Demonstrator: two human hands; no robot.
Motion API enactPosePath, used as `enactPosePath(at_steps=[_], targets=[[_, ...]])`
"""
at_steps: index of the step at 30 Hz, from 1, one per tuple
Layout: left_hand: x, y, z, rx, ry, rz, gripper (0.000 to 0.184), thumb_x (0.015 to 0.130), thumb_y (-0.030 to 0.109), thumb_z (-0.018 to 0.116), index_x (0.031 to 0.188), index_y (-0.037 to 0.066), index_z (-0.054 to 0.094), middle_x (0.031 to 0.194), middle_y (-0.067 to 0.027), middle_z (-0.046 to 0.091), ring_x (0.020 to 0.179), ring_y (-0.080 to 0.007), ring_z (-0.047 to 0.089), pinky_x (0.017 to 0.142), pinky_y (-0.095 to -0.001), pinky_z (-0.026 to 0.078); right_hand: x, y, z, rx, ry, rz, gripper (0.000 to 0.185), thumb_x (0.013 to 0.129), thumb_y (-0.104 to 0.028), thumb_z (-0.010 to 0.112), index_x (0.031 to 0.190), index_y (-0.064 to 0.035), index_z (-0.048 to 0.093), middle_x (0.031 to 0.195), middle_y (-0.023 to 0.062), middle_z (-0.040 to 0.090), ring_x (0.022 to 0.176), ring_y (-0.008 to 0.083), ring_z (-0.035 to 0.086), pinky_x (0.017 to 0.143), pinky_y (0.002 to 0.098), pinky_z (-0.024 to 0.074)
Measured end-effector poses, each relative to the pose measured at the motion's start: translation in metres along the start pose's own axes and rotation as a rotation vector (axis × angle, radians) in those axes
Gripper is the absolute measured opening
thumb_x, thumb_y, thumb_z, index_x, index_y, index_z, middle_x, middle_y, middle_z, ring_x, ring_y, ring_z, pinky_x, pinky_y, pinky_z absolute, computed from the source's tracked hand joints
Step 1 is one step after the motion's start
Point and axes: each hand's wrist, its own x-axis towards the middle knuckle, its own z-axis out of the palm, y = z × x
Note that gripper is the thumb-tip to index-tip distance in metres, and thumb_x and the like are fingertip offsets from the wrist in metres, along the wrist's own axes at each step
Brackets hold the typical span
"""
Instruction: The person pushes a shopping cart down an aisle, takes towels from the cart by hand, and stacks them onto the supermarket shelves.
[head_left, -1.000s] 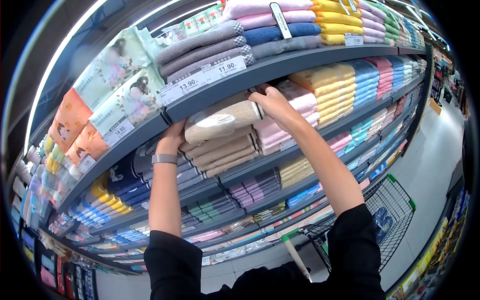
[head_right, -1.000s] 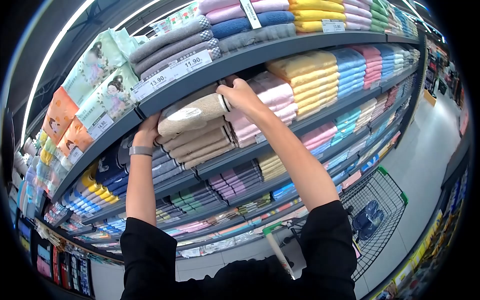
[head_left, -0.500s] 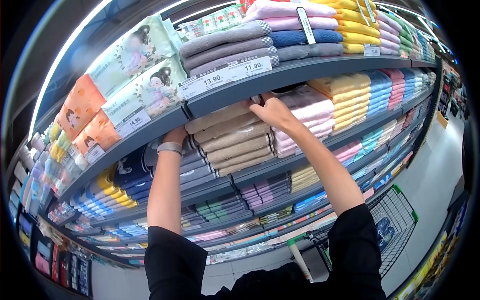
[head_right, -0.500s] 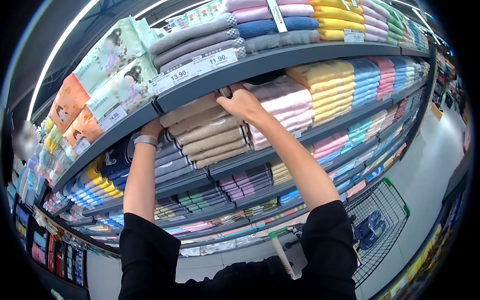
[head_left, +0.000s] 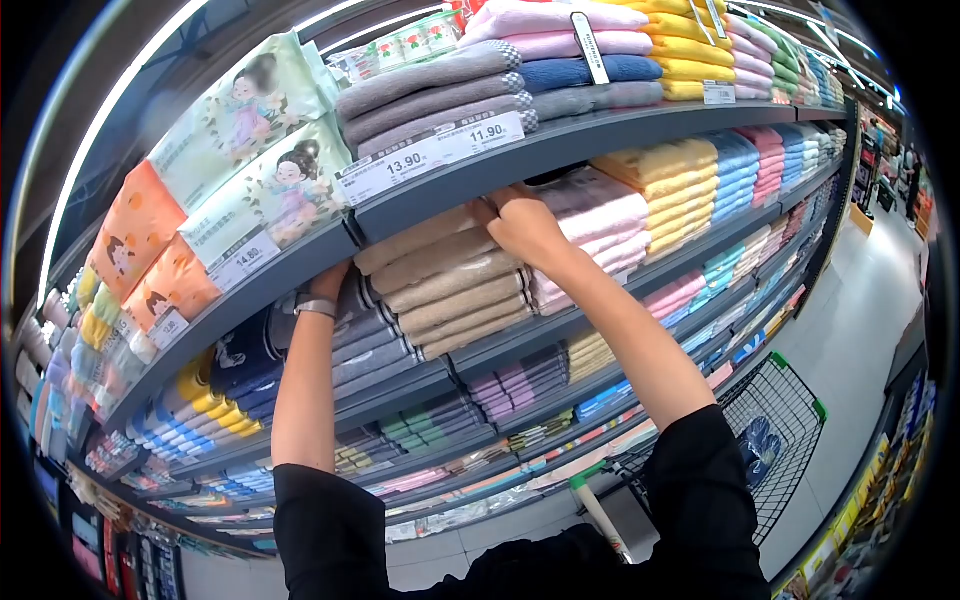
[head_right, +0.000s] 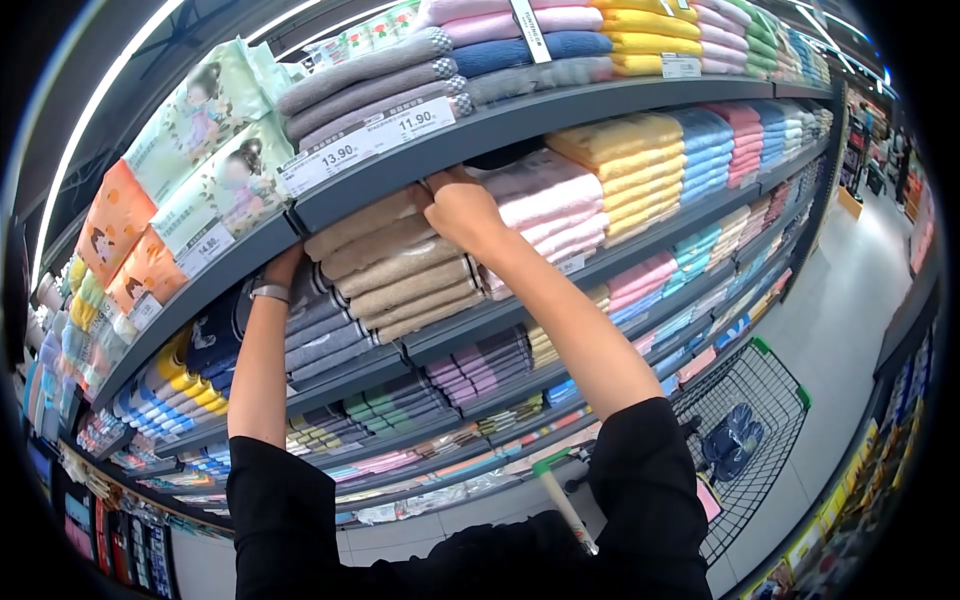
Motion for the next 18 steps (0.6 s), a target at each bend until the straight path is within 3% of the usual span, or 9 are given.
enactPosePath(at_steps=[6, 10, 14, 18], targets=[[0.009, 0.009, -0.021, -0.227, -0.175, -0.158, 0.036, 0.092, 0.026, 0.054, 0.119, 0.003, 0.060, 0.122, -0.0202, 0.059, 0.113, -0.0362, 0.054, 0.097, -0.0433, 0.043, -0.008, -0.004, -0.008, -0.061, -0.024, -0.065, 0.046, 0.091, -0.034, 0.054, 0.126, -0.0049, 0.052, 0.124, 0.0311, 0.051, 0.101, 0.0476, 0.056, 0.089, 0.0483, 0.0458], [0.014, 0.016, -0.032, -0.199, -0.214, -0.138, 0.038, 0.095, 0.029, 0.050, 0.120, 0.001, 0.059, 0.121, -0.0215, 0.059, 0.113, -0.0369, 0.054, 0.098, -0.0435, 0.041, -0.006, 0.001, -0.012, -0.160, -0.183, -0.065, 0.054, 0.085, -0.031, 0.058, 0.131, -0.0036, 0.045, 0.124, 0.0359, 0.048, 0.095, 0.0492, 0.058, 0.086, 0.0496, 0.0474], [0.012, 0.010, -0.030, -0.164, -0.313, -0.136, 0.038, 0.091, 0.024, 0.056, 0.121, 0.002, 0.059, 0.123, -0.0199, 0.059, 0.115, -0.0361, 0.053, 0.099, -0.0429, 0.041, -0.005, 0.006, -0.008, -0.199, -0.189, -0.139, 0.055, 0.082, -0.026, 0.058, 0.130, -0.0020, 0.045, 0.120, 0.0371, 0.049, 0.092, 0.0496, 0.058, 0.085, 0.0504, 0.0478], [-0.003, -0.005, -0.016, -0.238, -0.257, -0.124, 0.037, 0.091, 0.024, 0.056, 0.121, 0.002, 0.059, 0.123, -0.0199, 0.059, 0.114, -0.0362, 0.053, 0.098, -0.0425, 0.041, -0.003, 0.010, -0.004, -0.255, -0.180, -0.196, 0.049, 0.083, -0.020, 0.055, 0.127, -0.0015, 0.047, 0.117, 0.0367, 0.051, 0.087, 0.0497, 0.059, 0.083, 0.0509, 0.0484]])
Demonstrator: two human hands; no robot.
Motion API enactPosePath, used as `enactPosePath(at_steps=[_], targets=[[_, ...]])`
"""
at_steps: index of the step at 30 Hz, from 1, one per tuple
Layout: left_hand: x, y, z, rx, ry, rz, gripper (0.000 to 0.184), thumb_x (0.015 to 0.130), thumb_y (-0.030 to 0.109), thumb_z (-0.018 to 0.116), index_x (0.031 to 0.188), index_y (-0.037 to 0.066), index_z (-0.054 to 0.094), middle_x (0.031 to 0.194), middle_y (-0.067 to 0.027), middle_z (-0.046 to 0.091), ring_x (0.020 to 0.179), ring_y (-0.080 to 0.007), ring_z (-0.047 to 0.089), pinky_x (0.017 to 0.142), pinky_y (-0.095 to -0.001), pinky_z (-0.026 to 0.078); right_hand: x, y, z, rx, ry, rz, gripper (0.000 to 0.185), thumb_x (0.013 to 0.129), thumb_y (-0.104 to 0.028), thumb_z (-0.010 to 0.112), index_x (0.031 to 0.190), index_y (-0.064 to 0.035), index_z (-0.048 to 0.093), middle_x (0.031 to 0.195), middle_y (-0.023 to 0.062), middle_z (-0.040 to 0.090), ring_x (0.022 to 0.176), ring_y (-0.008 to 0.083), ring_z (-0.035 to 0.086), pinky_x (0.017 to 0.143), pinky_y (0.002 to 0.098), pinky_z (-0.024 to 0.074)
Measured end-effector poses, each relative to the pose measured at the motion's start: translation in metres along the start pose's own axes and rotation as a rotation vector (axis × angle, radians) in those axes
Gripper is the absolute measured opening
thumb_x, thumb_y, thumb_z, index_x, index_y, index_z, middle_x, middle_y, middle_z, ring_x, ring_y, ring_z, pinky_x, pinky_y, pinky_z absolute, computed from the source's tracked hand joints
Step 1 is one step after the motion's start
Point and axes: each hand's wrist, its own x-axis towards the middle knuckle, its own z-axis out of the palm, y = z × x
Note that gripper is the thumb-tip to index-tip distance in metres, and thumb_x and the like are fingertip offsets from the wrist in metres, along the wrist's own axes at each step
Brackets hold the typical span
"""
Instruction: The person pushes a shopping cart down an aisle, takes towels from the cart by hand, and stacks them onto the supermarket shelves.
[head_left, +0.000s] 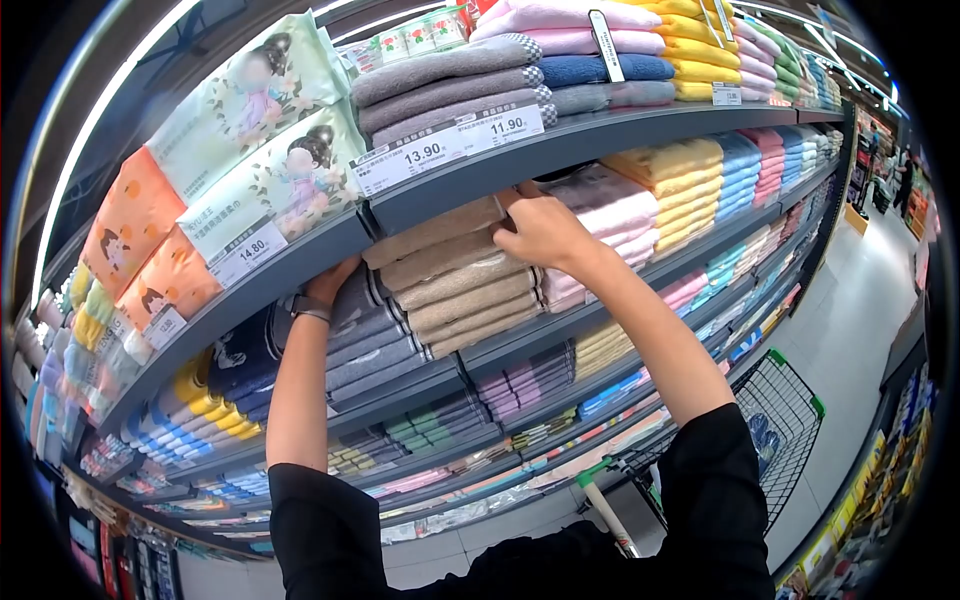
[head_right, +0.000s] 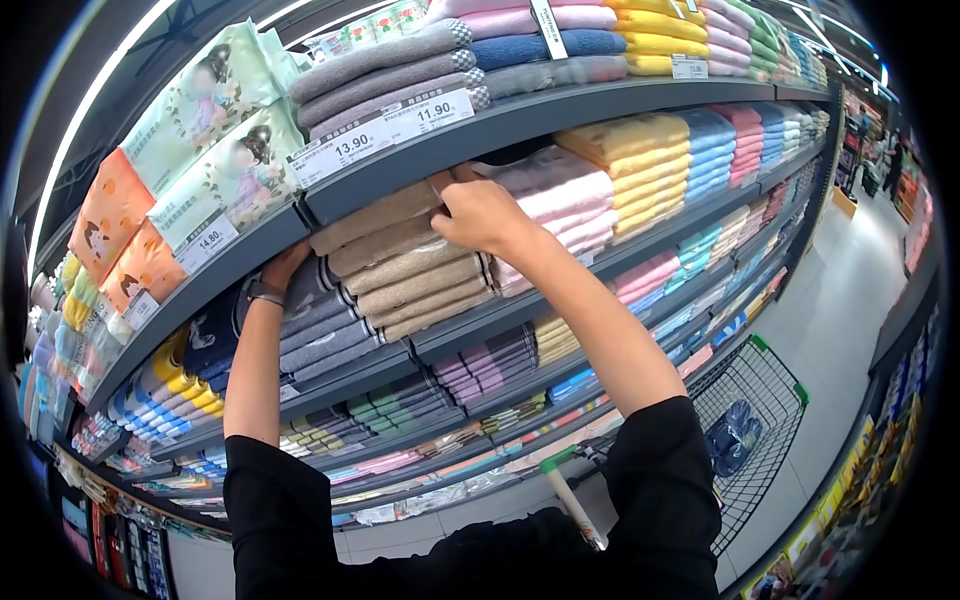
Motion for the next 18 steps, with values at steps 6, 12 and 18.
enactPosePath(at_steps=[6, 12, 18], targets=[[0.008, 0.039, -0.025, -0.194, -0.053, -0.148, 0.041, 0.090, 0.028, 0.058, 0.120, 0.000, 0.058, 0.120, -0.0212, 0.059, 0.113, -0.0335, 0.054, 0.098, -0.0404, 0.040, 0.003, 0.004, 0.008, -0.049, 0.197, -0.047, 0.040, 0.085, -0.009, 0.053, 0.124, -0.0015, 0.051, 0.120, 0.0334, 0.051, 0.084, 0.0486, 0.059, 0.081, 0.0508, 0.0495], [-0.022, 0.097, -0.084, -0.486, -0.347, -0.407, 0.054, 0.088, 0.031, 0.057, 0.129, -0.004, 0.049, 0.131, -0.0227, 0.052, 0.123, -0.0316, 0.047, 0.105, -0.0365, 0.033, -0.003, 0.001, 0.010, -0.018, 0.197, -0.003, 0.043, 0.084, -0.008, 0.051, 0.127, -0.0032, 0.049, 0.123, 0.0345, 0.049, 0.087, 0.0486, 0.059, 0.082, 0.0507, 0.0496], [-0.022, 0.136, -0.086, -0.462, -0.214, -0.228, 0.066, 0.088, 0.042, 0.063, 0.134, -0.004, 0.046, 0.134, -0.0250, 0.050, 0.124, -0.0341, 0.046, 0.105, -0.0361, 0.033, -0.004, -0.009, 0.006, 0.018, 0.076, 0.051, 0.048, 0.086, -0.019, 0.048, 0.130, -0.0011, 0.045, 0.124, 0.0370, 0.048, 0.088, 0.0497, 0.060, 0.086, 0.0514, 0.0487]])
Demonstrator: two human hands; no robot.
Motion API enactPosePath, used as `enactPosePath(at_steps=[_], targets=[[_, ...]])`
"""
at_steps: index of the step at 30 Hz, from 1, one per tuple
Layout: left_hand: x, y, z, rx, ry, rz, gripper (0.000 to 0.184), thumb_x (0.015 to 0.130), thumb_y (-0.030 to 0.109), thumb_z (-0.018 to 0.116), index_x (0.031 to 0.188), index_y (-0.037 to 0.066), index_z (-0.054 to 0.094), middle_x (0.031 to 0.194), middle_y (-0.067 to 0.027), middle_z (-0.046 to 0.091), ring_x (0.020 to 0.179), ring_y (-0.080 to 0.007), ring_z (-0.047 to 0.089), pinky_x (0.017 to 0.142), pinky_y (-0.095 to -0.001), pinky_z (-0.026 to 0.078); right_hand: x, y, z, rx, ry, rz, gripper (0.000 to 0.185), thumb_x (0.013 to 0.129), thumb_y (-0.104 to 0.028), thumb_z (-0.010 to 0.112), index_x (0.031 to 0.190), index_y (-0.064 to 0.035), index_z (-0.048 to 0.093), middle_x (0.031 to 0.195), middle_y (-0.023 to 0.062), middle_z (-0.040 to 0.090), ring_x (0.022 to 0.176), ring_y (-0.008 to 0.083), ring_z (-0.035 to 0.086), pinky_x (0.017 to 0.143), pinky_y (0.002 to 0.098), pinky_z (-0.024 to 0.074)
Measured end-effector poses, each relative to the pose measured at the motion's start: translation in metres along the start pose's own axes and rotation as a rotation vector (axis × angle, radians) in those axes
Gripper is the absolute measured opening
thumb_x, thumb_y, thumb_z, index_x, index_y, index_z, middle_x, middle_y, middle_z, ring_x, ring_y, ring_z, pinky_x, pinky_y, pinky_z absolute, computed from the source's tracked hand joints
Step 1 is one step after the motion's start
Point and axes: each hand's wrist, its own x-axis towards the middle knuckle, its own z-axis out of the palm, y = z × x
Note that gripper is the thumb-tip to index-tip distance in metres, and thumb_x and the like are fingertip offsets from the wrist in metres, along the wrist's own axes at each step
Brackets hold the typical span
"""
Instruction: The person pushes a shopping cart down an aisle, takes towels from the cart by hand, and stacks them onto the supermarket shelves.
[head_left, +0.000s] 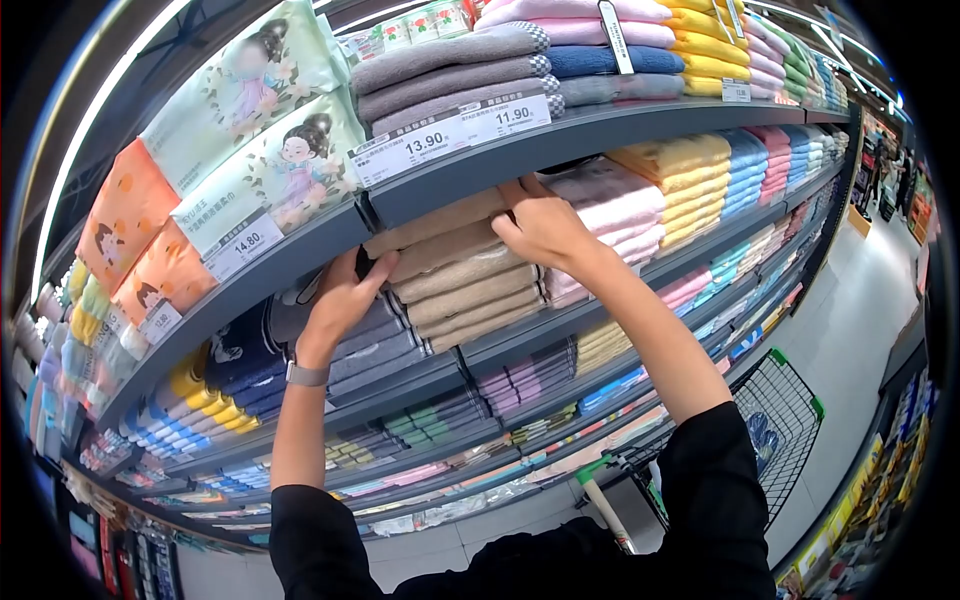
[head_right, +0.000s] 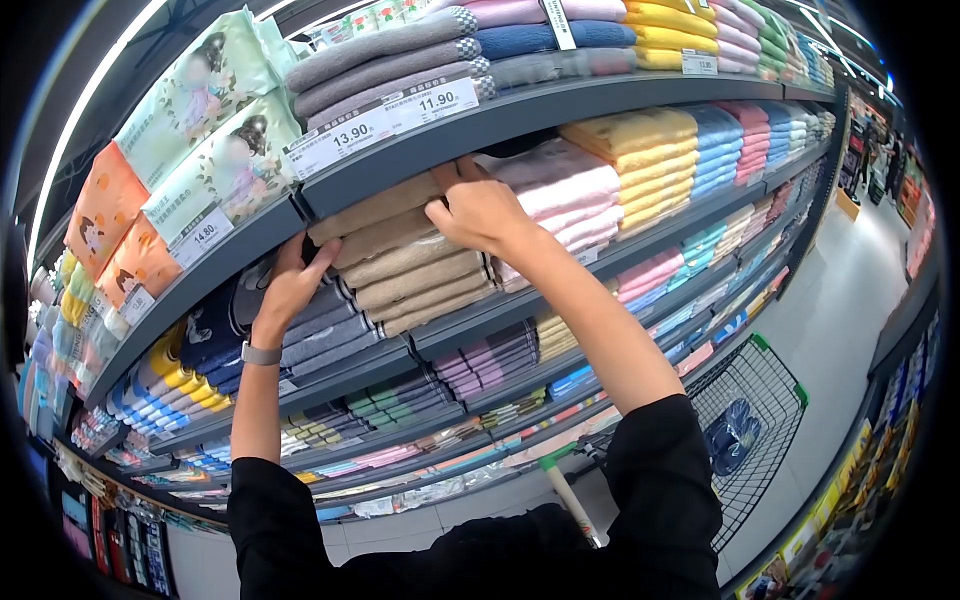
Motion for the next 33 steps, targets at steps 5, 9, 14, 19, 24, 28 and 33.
enactPosePath(at_steps=[5, 9, 14, 19, 24, 28, 33], targets=[[-0.007, 0.007, 0.013, 0.183, 0.118, -0.020, 0.055, 0.092, 0.035, 0.061, 0.130, -0.004, 0.050, 0.129, -0.0267, 0.052, 0.119, -0.0381, 0.049, 0.102, -0.0376, 0.036, -0.008, -0.002, -0.001, 0.088, 0.124, -0.034, 0.045, 0.087, -0.022, 0.051, 0.123, 0.0045, 0.046, 0.123, 0.0355, 0.048, 0.092, 0.0496, 0.058, 0.087, 0.0531, 0.0465], [-0.037, 0.030, 0.023, 0.302, 0.332, 0.263, 0.041, 0.090, 0.013, 0.060, 0.127, -0.001, 0.053, 0.128, -0.0225, 0.053, 0.117, -0.0365, 0.050, 0.100, -0.0408, 0.037, -0.038, -0.021, -0.023, 0.072, 0.266, -0.036, 0.043, 0.084, -0.012, 0.057, 0.122, 0.0032, 0.047, 0.123, 0.0301, 0.049, 0.107, 0.0472, 0.052, 0.093, 0.0500, 0.0434], [-0.148, 0.046, 0.071, -0.034, 0.339, 0.386, 0.030, 0.088, -0.002, 0.046, 0.117, -0.003, 0.053, 0.126, -0.0208, 0.054, 0.117, -0.0343, 0.051, 0.103, -0.0452, 0.037, -0.150, -0.037, -0.012, 0.304, 0.526, -0.124, 0.040, 0.083, -0.005, 0.057, 0.123, 0.0011, 0.052, 0.125, 0.0232, 0.053, 0.113, 0.0400, 0.054, 0.097, 0.0425, 0.0434], [-0.249, 0.063, 0.203, -0.548, -0.428, 0.167, 0.021, 0.083, 0.002, 0.057, 0.102, 0.000, 0.063, 0.108, -0.0151, 0.062, 0.104, -0.0328, 0.058, 0.093, -0.0414, 0.043, -0.305, -0.046, 0.030, 0.475, 0.313, 0.264, 0.034, 0.084, 0.000, 0.053, 0.117, -0.0008, 0.056, 0.120, 0.0184, 0.058, 0.109, 0.0354, 0.058, 0.093, 0.0402, 0.0472], [-0.305, 0.058, 0.280, -0.578, -0.753, 0.385, 0.039, 0.083, 0.007, 0.061, 0.120, 0.001, 0.054, 0.129, -0.0176, 0.053, 0.120, -0.0352, 0.050, 0.100, -0.0428, 0.039, -0.482, -0.052, 0.039, 0.084, 0.325, 0.790, 0.024, 0.083, -0.001, 0.052, 0.106, -0.0011, 0.059, 0.107, 0.0170, 0.062, 0.103, 0.0342, 0.060, 0.089, 0.0394, 0.0481], [-0.325, 0.054, 0.308, -0.592, -0.760, 0.503, 0.048, 0.085, 0.014, 0.060, 0.130, 0.001, 0.049, 0.136, -0.0184, 0.048, 0.127, -0.0365, 0.043, 0.102, -0.0455, 0.034, -0.557, -0.099, 0.012, -0.223, 0.427, 1.143, 0.020, 0.084, -0.002, 0.052, 0.102, -0.0007, 0.059, 0.104, 0.0182, 0.062, 0.100, 0.0360, 0.059, 0.088, 0.0401, 0.0465], [-0.358, 0.046, 0.334, -0.413, -0.730, 0.640, 0.051, 0.084, 0.018, 0.062, 0.132, 0.004, 0.048, 0.138, -0.0164, 0.046, 0.132, -0.0355, 0.038, 0.104, -0.0508, 0.031, -0.635, -0.111, 0.010, -0.568, 0.427, 1.175, 0.025, 0.081, -0.004, 0.053, 0.105, 0.0017, 0.060, 0.106, 0.0212, 0.061, 0.099, 0.0391, 0.058, 0.088, 0.0451, 0.0462]])
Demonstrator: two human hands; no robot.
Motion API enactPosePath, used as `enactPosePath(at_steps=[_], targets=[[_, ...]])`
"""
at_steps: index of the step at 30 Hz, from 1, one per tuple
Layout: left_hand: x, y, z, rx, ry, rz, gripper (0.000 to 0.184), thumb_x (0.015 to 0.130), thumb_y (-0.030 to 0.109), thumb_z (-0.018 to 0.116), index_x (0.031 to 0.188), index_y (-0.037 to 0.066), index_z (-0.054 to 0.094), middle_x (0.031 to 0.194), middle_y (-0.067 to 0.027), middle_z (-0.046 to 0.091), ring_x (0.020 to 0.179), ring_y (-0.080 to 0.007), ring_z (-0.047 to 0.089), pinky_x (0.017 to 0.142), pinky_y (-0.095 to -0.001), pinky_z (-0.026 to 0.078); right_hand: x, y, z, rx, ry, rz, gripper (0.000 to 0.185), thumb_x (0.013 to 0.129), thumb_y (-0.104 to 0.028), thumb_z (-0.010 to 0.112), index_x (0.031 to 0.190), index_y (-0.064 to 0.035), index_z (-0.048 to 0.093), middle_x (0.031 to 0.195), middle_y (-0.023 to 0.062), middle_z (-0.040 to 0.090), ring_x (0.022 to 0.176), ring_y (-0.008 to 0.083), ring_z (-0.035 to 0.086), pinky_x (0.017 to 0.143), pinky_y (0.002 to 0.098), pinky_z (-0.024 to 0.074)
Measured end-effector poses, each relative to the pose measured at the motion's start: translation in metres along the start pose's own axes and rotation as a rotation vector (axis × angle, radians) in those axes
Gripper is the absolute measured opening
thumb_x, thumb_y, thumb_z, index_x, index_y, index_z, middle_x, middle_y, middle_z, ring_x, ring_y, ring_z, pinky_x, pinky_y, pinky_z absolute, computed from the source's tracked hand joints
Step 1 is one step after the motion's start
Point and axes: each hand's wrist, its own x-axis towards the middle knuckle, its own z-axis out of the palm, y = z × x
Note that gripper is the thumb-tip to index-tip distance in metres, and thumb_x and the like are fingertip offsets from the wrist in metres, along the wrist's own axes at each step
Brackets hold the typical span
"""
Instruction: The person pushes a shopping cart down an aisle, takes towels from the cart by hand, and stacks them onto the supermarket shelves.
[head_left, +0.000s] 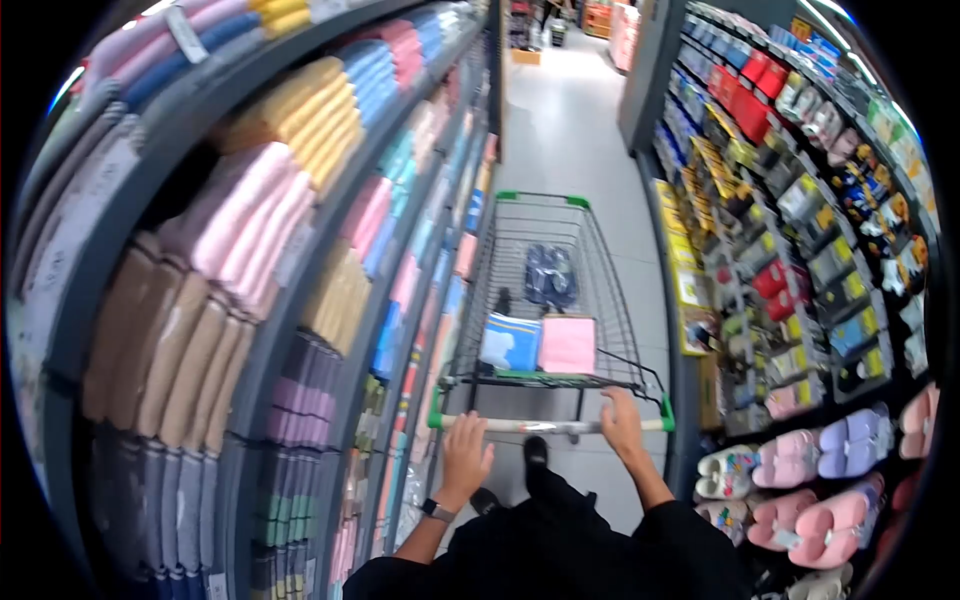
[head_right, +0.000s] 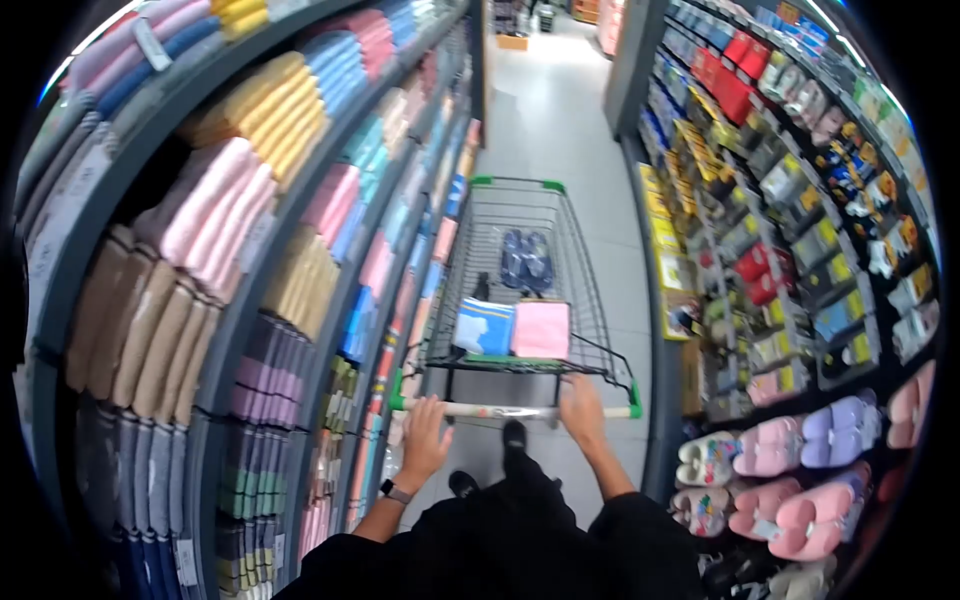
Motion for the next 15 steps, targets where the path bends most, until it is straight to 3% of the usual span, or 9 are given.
enactPosePath(at_steps=[2, 4, 6, 9, 12, 13, 15], targets=[[-0.002, 0.000, 0.001, 0.040, -0.021, 0.004, 0.054, 0.082, 0.018, 0.063, 0.132, 0.006, 0.047, 0.139, -0.0143, 0.045, 0.133, -0.0343, 0.037, 0.106, -0.0507, 0.030, -0.017, 0.042, 0.010, -0.039, -0.065, 0.140, 0.024, 0.082, -0.009, 0.055, 0.103, 0.0013, 0.060, 0.104, 0.0209, 0.062, 0.100, 0.0381, 0.059, 0.089, 0.0439, 0.0460], [0.001, -0.001, 0.004, 0.107, 0.021, 0.011, 0.052, 0.080, 0.015, 0.063, 0.129, 0.006, 0.050, 0.131, -0.0137, 0.050, 0.130, -0.0323, 0.040, 0.105, -0.0498, 0.032, -0.023, 0.074, 0.018, -0.107, -0.151, 0.155, 0.024, 0.082, -0.014, 0.054, 0.096, 0.0021, 0.064, 0.094, 0.0249, 0.064, 0.089, 0.0404, 0.062, 0.080, 0.0474, 0.0489], [0.009, -0.004, 0.009, 0.030, 0.042, -0.006, 0.048, 0.078, 0.013, 0.063, 0.124, 0.005, 0.052, 0.122, -0.0136, 0.052, 0.124, -0.0329, 0.044, 0.106, -0.0480, 0.032, -0.019, 0.073, 0.009, -0.174, -0.158, 0.162, 0.018, 0.085, -0.016, 0.054, 0.089, -0.0025, 0.065, 0.077, 0.0216, 0.065, 0.073, 0.0385, 0.063, 0.067, 0.0486, 0.0493], [0.025, 0.005, 0.019, 0.064, 0.084, 0.027, 0.032, 0.074, 0.008, 0.061, 0.106, 0.005, 0.057, 0.105, -0.0130, 0.053, 0.108, -0.0331, 0.050, 0.100, -0.0467, 0.035, -0.015, 0.084, 0.002, -0.199, -0.185, 0.080, 0.016, 0.086, -0.018, 0.054, 0.084, -0.0063, 0.065, 0.064, 0.0186, 0.062, 0.060, 0.0374, 0.061, 0.057, 0.0492, 0.0467], [0.037, 0.011, 0.037, 0.174, 0.061, -0.044, 0.020, 0.069, 0.003, 0.058, 0.088, 0.005, 0.054, 0.090, -0.0119, 0.050, 0.094, -0.0323, 0.050, 0.092, -0.0456, 0.037, -0.015, 0.091, -0.009, -0.199, -0.274, -0.023, 0.019, 0.087, -0.020, 0.055, 0.078, -0.0078, 0.066, 0.060, 0.0182, 0.060, 0.055, 0.0378, 0.059, 0.056, 0.0499, 0.0453], [0.041, 0.014, 0.040, 0.172, 0.153, -0.014, 0.016, 0.065, 0.001, 0.056, 0.079, 0.006, 0.050, 0.083, -0.0113, 0.046, 0.086, -0.0320, 0.049, 0.084, -0.0450, 0.039, -0.016, 0.099, -0.010, -0.199, -0.295, -0.036, 0.019, 0.087, -0.021, 0.055, 0.077, -0.0081, 0.066, 0.060, 0.0183, 0.060, 0.054, 0.0380, 0.059, 0.054, 0.0502, 0.0449], [0.043, 0.015, 0.042, 0.199, 0.147, -0.023, 0.017, 0.065, 0.001, 0.057, 0.080, 0.006, 0.050, 0.084, -0.0115, 0.047, 0.086, -0.0322, 0.049, 0.083, -0.0451, 0.039, -0.016, 0.110, -0.018, -0.186, -0.325, -0.041, 0.021, 0.087, -0.023, 0.056, 0.076, -0.0084, 0.065, 0.057, 0.0184, 0.059, 0.051, 0.0384, 0.057, 0.051, 0.0507, 0.0442]])
